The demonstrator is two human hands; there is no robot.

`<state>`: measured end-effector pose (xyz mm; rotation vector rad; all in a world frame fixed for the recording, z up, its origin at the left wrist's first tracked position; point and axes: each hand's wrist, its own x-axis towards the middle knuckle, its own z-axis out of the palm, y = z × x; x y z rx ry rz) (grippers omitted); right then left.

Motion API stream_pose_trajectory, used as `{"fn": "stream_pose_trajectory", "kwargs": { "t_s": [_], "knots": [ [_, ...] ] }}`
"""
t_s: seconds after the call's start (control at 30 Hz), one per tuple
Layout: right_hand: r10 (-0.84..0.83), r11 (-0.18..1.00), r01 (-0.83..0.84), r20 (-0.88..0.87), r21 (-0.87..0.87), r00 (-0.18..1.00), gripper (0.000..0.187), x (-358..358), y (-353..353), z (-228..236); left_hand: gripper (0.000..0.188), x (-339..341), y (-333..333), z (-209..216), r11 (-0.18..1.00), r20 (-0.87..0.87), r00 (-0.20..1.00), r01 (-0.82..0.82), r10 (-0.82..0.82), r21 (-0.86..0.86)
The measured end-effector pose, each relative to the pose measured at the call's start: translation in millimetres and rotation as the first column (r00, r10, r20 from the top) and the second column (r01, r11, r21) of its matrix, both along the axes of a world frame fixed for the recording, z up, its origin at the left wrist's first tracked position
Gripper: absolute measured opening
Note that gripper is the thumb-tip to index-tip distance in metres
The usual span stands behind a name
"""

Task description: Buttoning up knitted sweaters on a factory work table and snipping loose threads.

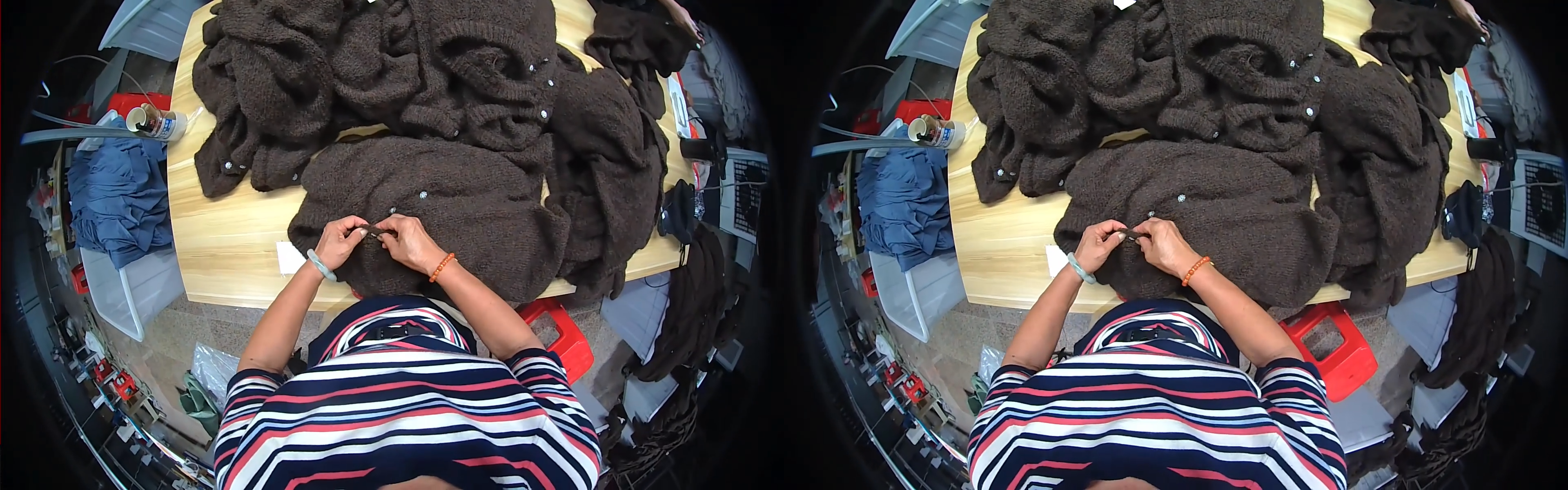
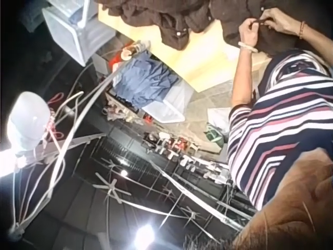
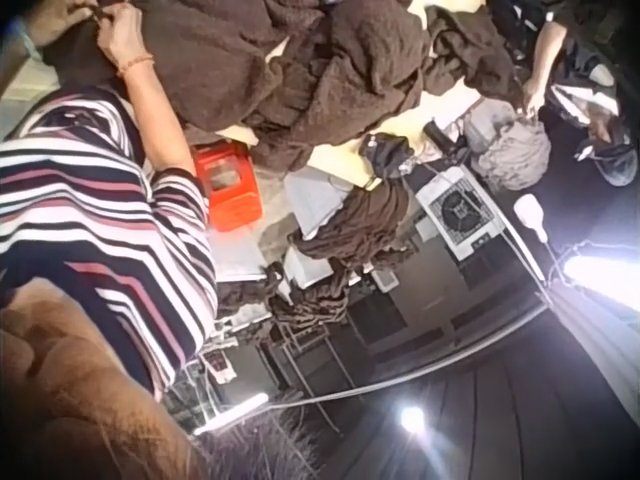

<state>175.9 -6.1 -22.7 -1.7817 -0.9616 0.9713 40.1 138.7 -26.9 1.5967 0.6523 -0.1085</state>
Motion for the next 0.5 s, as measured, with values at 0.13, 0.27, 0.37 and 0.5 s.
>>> {"fn": "stream_pose_trajectory", "kwargs": {
  "t_s": [0.13,0.27,0.37,0.5],
  "knots": [
    [0.004,0.998,-0.009,0.103,0.055,0.995,0.017,0.2,1.0,-4.2,0.011,0.8,1.3,-3.1,0.999,0.017,1.000,0.004,-0.005,0.042],
    [0.010,1.000,-0.010,0.003,0.022,1.000,0.017,6.1,0.2,2.2,0.011,1.7,1.3,1.8,0.999,0.022,1.000,0.006,-0.007,0.040],
    [0.053,0.996,-0.048,-0.066,0.078,0.996,0.016,9.5,0.8,1.8,0.011,-2.0,3.2,0.2,0.998,0.024,0.999,0.048,-0.049,0.035],
    [0.135,0.991,-0.133,-0.379,0.030,0.916,0.012,15.2,3.1,-0.6,0.010,-0.2,4.5,10.0,0.997,0.036,0.997,0.069,-0.069,0.018]
  ]
}}
